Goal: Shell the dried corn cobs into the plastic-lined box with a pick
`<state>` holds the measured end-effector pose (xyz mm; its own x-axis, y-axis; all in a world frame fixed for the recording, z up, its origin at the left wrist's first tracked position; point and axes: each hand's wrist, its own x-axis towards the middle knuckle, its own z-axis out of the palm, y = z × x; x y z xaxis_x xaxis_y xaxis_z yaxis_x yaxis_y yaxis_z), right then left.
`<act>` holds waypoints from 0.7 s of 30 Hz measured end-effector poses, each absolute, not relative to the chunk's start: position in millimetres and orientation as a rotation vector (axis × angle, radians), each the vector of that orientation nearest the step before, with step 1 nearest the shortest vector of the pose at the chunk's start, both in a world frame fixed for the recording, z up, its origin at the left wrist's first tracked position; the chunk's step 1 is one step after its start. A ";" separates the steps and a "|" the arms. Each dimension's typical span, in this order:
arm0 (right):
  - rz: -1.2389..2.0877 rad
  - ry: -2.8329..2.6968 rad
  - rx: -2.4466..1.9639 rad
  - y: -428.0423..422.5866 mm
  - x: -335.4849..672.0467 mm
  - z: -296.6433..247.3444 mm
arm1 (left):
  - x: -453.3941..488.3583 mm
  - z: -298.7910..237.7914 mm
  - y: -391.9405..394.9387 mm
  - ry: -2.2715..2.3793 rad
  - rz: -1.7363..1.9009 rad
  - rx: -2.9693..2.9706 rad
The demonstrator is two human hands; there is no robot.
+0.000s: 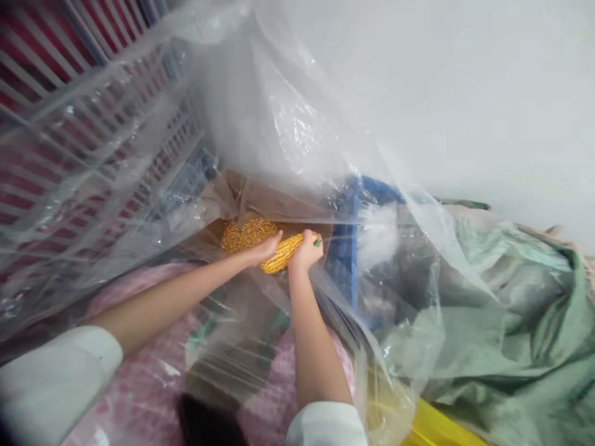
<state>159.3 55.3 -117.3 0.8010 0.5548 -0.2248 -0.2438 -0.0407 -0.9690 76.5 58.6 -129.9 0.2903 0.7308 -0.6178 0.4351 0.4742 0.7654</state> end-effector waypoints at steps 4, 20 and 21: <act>0.724 -0.306 -1.411 55.4 160.6 -110.7 | 55.0 -133.9 76.5 1.431 0.208 1.250; 0.720 -0.169 -1.298 66.9 171.6 -85.7 | 82.9 -94.8 53.7 1.566 0.333 1.607; 0.718 -0.162 -1.294 67.0 171.3 -86.4 | 81.1 -96.6 57.2 1.558 0.327 1.590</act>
<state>171.3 67.0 -86.4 0.7756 0.5676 -0.2762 -0.3938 0.0930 -0.9145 81.1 57.2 -96.6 0.1853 0.9097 -0.3717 0.6835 0.1524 0.7138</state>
